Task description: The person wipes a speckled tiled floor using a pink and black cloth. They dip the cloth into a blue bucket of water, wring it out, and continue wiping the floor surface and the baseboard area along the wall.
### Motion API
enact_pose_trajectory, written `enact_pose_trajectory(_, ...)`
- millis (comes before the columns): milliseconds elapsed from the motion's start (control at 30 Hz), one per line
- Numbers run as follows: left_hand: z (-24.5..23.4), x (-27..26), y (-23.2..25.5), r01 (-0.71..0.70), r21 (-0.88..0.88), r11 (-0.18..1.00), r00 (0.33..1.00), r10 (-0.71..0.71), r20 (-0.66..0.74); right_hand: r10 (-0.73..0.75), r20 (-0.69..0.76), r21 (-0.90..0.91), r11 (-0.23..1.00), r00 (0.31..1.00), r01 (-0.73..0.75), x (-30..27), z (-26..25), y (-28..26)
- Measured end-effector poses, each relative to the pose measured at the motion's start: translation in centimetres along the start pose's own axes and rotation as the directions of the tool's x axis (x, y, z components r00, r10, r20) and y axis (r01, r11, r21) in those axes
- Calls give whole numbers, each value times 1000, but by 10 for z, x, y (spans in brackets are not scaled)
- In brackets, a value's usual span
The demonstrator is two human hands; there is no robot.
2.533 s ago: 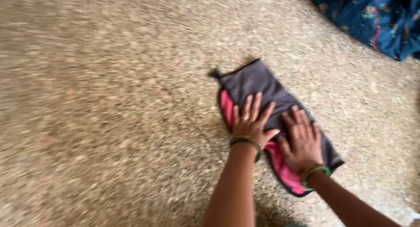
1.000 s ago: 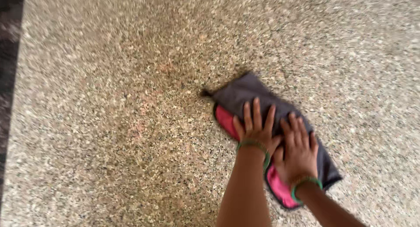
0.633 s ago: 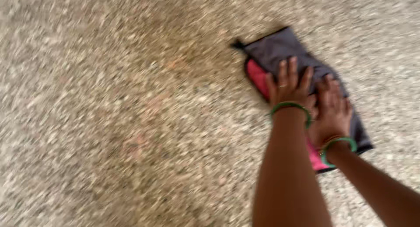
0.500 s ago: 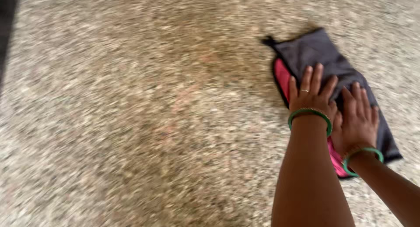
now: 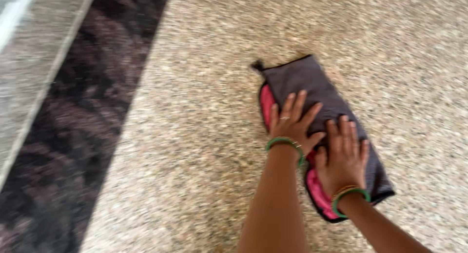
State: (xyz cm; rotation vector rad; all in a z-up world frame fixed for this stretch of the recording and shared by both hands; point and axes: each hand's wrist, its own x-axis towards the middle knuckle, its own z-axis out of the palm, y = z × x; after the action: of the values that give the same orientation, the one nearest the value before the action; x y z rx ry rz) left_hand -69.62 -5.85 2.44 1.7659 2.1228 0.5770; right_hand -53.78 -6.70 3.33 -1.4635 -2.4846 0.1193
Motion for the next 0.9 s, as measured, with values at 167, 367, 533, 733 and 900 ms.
enact_pose_trajectory(167,-78,-92,-85,195,-17,981,981,-195,23,-199,115,-2,980,973,200,-16,-2,-118)
enact_pose_trajectory(367,-140,-218,-136,443,47,895,894,-445,59,-433,215,107,901,876,419,-70,-13,-221)
enact_pose_trajectory(533,-131,-289,-136,629,110,770,771,-636,45,-587,221,248,806,778,538,-116,-12,-247)
enact_pose_trajectory(733,-113,-325,-106,707,205,677,650,-736,190,-730,147,348,670,667,656,-141,-23,-211)
enact_pose_trajectory(900,-108,-313,-84,726,250,641,602,-768,220,-742,169,444,645,649,621,-135,-27,-182)
